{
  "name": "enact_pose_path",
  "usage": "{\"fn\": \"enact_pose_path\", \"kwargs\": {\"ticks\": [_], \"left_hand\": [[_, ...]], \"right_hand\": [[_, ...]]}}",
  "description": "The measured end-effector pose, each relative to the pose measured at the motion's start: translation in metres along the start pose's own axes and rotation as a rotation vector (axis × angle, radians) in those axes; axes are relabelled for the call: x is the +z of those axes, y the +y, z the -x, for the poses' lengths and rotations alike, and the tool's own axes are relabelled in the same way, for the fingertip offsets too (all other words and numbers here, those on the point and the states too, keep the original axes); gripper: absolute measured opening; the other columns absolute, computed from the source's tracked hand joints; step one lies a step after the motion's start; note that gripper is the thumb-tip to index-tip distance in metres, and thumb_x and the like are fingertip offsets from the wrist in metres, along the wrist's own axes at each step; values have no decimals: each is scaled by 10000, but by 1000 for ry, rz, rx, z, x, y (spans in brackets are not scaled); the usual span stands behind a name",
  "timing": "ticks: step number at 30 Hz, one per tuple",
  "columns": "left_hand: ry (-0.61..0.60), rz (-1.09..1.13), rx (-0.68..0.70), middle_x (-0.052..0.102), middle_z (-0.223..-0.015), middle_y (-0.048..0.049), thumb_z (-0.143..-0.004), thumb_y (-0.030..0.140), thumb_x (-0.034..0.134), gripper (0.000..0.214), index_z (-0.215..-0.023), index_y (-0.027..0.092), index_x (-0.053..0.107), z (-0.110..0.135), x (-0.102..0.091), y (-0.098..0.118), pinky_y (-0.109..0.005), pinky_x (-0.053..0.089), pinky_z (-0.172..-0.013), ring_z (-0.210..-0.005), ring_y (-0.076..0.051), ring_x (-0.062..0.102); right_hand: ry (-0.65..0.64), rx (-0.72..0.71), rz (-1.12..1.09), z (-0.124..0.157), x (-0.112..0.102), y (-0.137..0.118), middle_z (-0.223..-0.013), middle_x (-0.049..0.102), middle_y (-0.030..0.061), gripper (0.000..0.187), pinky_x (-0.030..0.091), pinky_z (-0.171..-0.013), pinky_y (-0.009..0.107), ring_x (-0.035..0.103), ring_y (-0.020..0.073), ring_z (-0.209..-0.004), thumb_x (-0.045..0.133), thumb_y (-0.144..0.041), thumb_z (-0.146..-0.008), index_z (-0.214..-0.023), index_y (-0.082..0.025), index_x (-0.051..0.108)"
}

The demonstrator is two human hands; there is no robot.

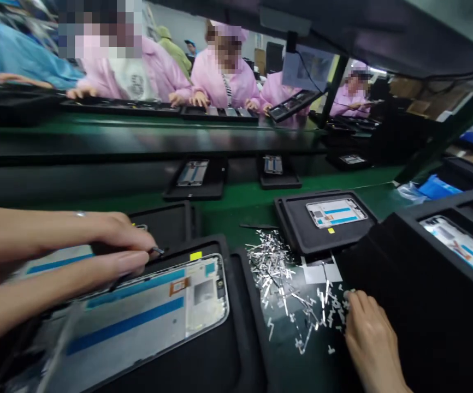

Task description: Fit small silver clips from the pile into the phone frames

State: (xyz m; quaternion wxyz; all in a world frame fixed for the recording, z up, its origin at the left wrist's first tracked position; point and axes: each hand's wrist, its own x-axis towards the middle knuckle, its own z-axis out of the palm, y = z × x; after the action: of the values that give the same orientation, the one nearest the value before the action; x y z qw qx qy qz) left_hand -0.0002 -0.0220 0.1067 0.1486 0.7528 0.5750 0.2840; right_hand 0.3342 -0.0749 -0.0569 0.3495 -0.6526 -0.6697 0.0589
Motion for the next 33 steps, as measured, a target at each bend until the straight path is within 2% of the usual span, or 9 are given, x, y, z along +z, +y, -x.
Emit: {"fn": "enact_pose_path", "kwargs": {"ticks": [2, 4, 7, 9, 12, 17, 21, 26, 33], "left_hand": [[-37, 17, 46, 653, -721, 72, -751, 457, 453, 298, -666, 237, 634, 0, 5, -19, -135, 355, -417, -587, -102, 570], [-181, 26, 59, 630, -650, 61, -739, 409, 408, 288, -621, 240, 609, -3, 11, -30, -170, 367, -438, -543, -107, 545], [-366, -77, -15, 593, -618, 28, -729, 320, 369, 264, -588, 220, 569, -10, 22, -33, -231, 377, -536, -584, -135, 534], [-393, -128, -30, 581, -634, 13, -747, 265, 373, 250, -588, 207, 557, -14, 29, -31, -252, 366, -579, -623, -148, 525], [-391, -154, -16, 567, -645, 1, -767, 197, 394, 238, -592, 193, 556, -16, 37, -29, -272, 356, -605, -653, -164, 514], [-324, -145, 7, 578, -676, -18, -781, 198, 380, 236, -618, 186, 550, -15, 48, -33, -307, 364, -614, -657, -187, 524], [-158, -107, 128, 573, -682, -18, -807, 201, 328, 263, -658, 196, 545, -7, 58, -45, -327, 384, -646, -655, -186, 536], [-59, -143, 364, 569, -704, 8, -810, 155, 372, 205, -703, 212, 538, -1, 61, -55, -316, 374, -647, -648, -167, 508], [46, -168, 406, 539, -566, -7, -802, 128, 305, 318, -576, 182, 523, -5, 63, -47, -284, 354, -514, -515, -145, 489]], "right_hand": [[-3, -195, 50, -5, -3, -21, -832, 578, 60, 145, 418, -653, 344, 543, 229, -752, 461, -250, -827, -900, -202, 577], [-12, -478, 101, -13, -5, -55, -920, 581, 78, 197, 448, -738, 345, 560, 227, -852, 438, -140, -842, -1009, -181, 534], [-80, -831, 184, -29, -5, -111, -849, 625, 66, 221, 454, -806, 312, 593, 202, -818, 374, -76, -860, -994, -145, 535], [-143, -926, 190, -40, 2, -139, -839, 636, 56, 240, 463, -793, 296, 601, 179, -754, 353, -51, -858, -954, -146, 551], [-145, -923, 92, -55, 18, -159, -802, 628, 81, 262, 482, -716, 313, 580, 169, -671, 346, 8, -808, -880, -112, 568], [-127, -899, 61, -69, 41, -163, -833, 630, 104, 271, 482, -625, 312, 533, 164, -640, 352, 33, -748, -819, -88, 583], [-1, -931, 93, -71, 49, -166, -890, 652, 86, 269, 463, -573, 309, 526, 169, -616, 359, 19, -749, -778, -113, 592], [44, -953, 148, -71, 52, -167, -905, 662, 10, 326, 450, -699, 308, 544, 150, -653, 340, -40, -849, -697, -175, 595], [33, -980, 158, -67, 53, -160, -915, 661, -1, 323, 457, -717, 293, 553, 141, -667, 339, -49, -850, -734, -185, 607]]}}
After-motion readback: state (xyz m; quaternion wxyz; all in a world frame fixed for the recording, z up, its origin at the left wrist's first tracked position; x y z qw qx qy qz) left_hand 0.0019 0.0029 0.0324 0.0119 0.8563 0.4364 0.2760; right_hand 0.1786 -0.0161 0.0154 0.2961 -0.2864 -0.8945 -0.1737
